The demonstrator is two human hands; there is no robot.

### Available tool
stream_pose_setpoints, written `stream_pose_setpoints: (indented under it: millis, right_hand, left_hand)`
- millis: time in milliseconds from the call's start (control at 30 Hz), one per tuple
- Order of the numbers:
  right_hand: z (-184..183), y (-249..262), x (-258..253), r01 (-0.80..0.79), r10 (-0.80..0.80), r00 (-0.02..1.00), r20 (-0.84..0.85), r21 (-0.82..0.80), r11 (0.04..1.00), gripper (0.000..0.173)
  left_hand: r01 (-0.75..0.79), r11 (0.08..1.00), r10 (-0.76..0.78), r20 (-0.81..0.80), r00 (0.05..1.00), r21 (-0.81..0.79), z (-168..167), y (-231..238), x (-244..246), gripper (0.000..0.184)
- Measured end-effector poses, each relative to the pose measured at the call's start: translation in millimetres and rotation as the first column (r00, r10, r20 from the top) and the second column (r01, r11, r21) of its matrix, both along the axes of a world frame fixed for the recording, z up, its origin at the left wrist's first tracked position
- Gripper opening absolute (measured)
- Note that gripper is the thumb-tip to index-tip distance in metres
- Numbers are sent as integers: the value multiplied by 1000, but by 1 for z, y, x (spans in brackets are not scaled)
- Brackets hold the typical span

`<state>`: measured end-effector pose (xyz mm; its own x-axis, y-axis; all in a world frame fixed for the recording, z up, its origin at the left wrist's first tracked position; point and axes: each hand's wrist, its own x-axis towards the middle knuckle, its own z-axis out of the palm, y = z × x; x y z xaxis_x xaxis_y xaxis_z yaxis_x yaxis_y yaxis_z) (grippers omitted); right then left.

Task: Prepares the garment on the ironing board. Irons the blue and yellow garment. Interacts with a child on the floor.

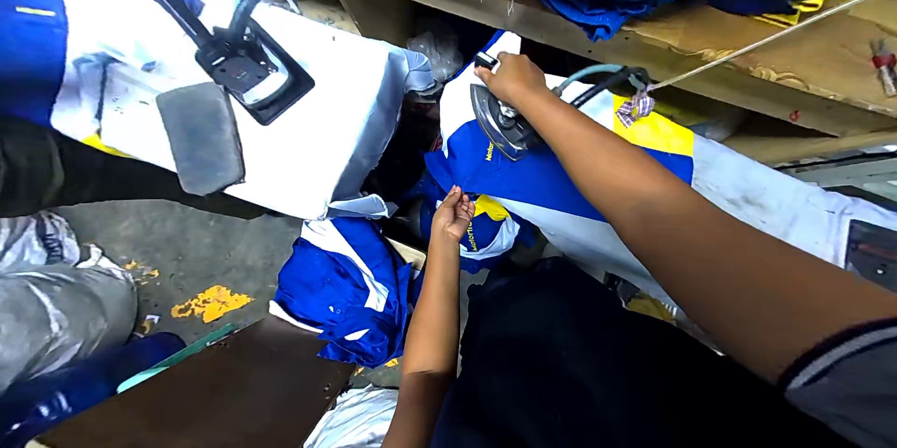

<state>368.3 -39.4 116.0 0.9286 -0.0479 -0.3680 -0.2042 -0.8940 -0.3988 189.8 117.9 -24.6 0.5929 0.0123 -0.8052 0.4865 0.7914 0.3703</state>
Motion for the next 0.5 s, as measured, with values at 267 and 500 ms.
stream_pose_setpoints:
  millis: [267, 500]
  right_hand:
    - [6, -2, -56, -254, 248, 964, -96, -52, 966, 65]
    - [-8, -75, -148, -205, 192, 974, -117, -111, 972, 61]
  left_hand:
    - [-3, 999, 3, 1, 1000, -37, -9, 1, 1, 20]
    - [1, 1000, -1, 10, 1000, -24, -12, 13, 5, 11]
